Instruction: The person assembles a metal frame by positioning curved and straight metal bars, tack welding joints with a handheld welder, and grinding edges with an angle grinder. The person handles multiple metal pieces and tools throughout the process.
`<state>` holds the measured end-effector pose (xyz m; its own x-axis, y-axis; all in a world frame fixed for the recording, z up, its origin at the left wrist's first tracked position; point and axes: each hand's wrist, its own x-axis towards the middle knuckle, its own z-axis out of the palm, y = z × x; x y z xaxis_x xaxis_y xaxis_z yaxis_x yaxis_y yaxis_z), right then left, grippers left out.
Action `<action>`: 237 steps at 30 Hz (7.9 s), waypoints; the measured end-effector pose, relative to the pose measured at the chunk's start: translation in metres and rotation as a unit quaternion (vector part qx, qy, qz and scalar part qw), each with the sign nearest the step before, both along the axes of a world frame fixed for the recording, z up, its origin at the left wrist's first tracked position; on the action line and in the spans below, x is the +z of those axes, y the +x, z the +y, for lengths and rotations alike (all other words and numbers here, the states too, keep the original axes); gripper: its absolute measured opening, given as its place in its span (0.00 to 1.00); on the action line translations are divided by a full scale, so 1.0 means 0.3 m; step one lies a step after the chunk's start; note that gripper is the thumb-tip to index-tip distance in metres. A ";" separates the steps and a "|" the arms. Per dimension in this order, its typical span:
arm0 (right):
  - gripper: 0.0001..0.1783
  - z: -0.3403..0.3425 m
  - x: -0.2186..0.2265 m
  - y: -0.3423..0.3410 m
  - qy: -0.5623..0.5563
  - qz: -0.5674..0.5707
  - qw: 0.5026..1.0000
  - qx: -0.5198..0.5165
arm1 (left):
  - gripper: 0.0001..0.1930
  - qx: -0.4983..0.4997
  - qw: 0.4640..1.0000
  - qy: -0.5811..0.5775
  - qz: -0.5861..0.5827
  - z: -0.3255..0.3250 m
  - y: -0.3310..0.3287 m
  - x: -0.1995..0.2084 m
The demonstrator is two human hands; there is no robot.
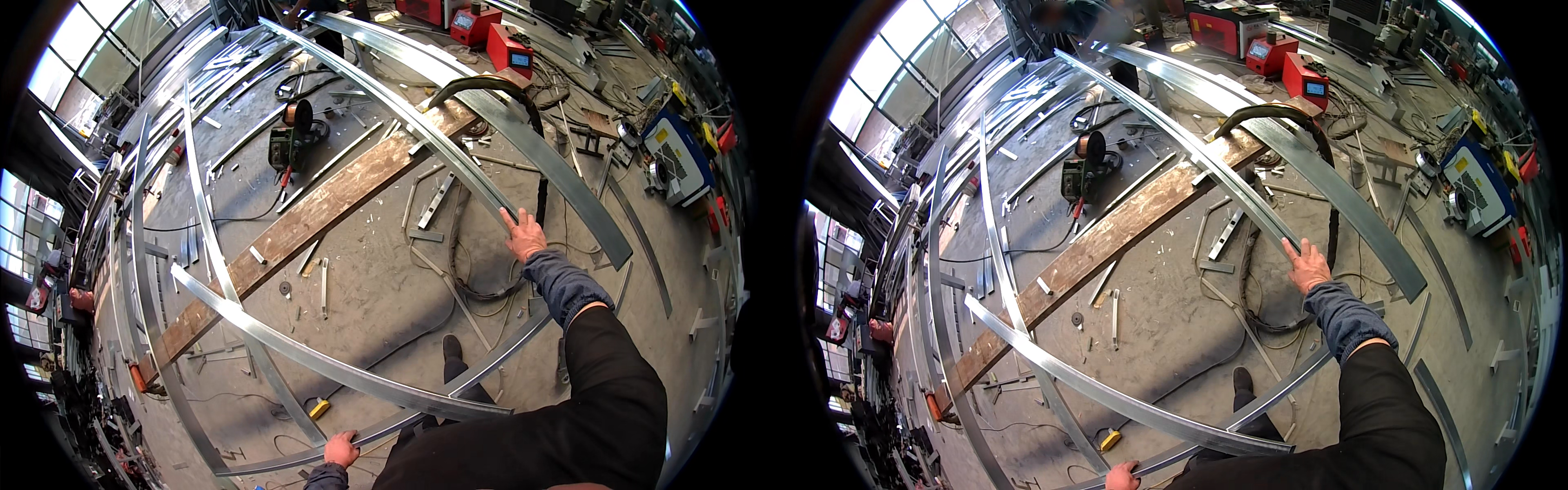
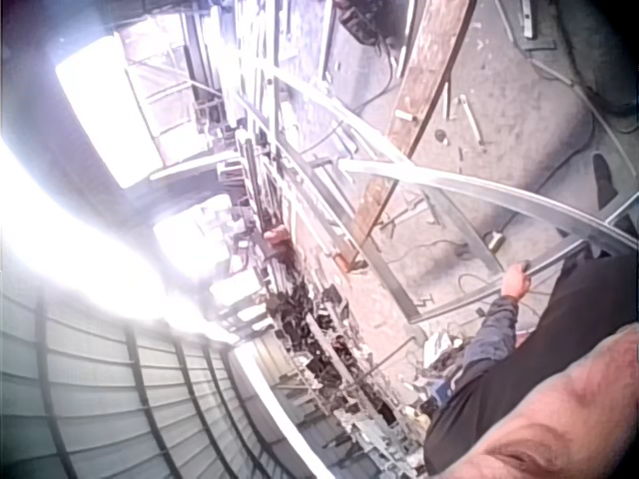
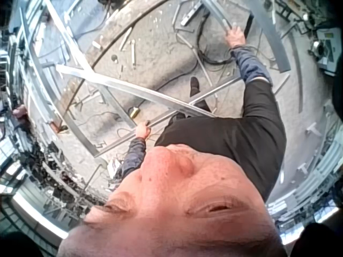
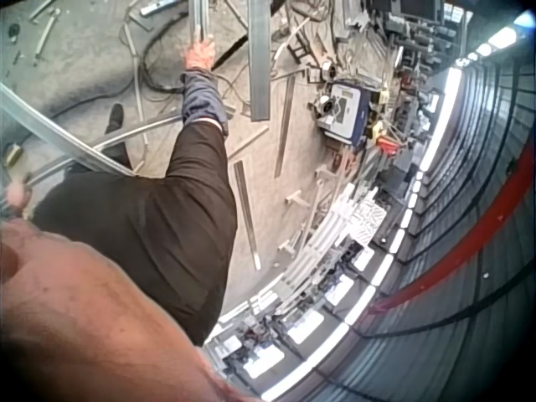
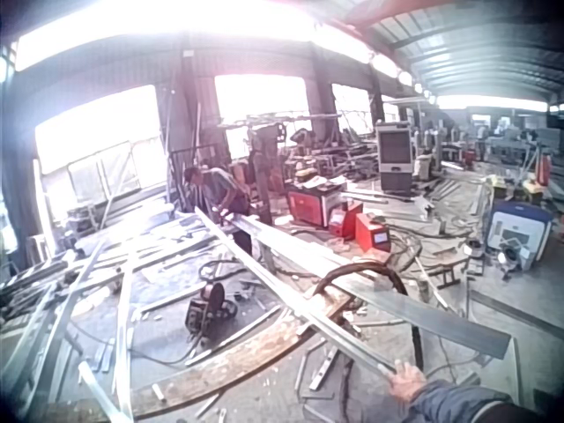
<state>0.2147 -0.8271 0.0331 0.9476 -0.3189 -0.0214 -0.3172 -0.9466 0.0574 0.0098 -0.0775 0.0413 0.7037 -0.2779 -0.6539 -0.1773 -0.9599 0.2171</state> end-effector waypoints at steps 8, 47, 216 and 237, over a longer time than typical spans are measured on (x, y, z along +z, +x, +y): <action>0.57 0.002 -0.004 0.002 0.001 0.000 1.000 0.000 | 0.23 0.006 1.000 0.001 0.006 0.000 -0.001 0.002; 0.58 -0.013 -0.030 0.001 -0.006 -0.029 0.999 0.016 | 0.24 -0.006 1.000 0.002 0.007 0.008 0.004 -0.005; 0.43 0.440 0.114 -1.367 0.196 -0.090 0.925 -0.313 | 0.25 0.009 0.997 -0.069 -0.025 0.012 -0.008 0.000; 0.20 -0.110 0.041 -1.221 0.519 -0.058 0.820 -0.235 | 0.13 0.250 0.931 -0.251 -0.086 -0.602 -0.139 0.354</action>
<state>-0.1516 -0.8603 0.0454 0.7402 -0.5164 -0.4306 -0.6069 -0.2374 -0.7585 -0.0320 -0.2582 0.1476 0.9093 -0.1280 -0.3960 0.1912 -0.7167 0.6706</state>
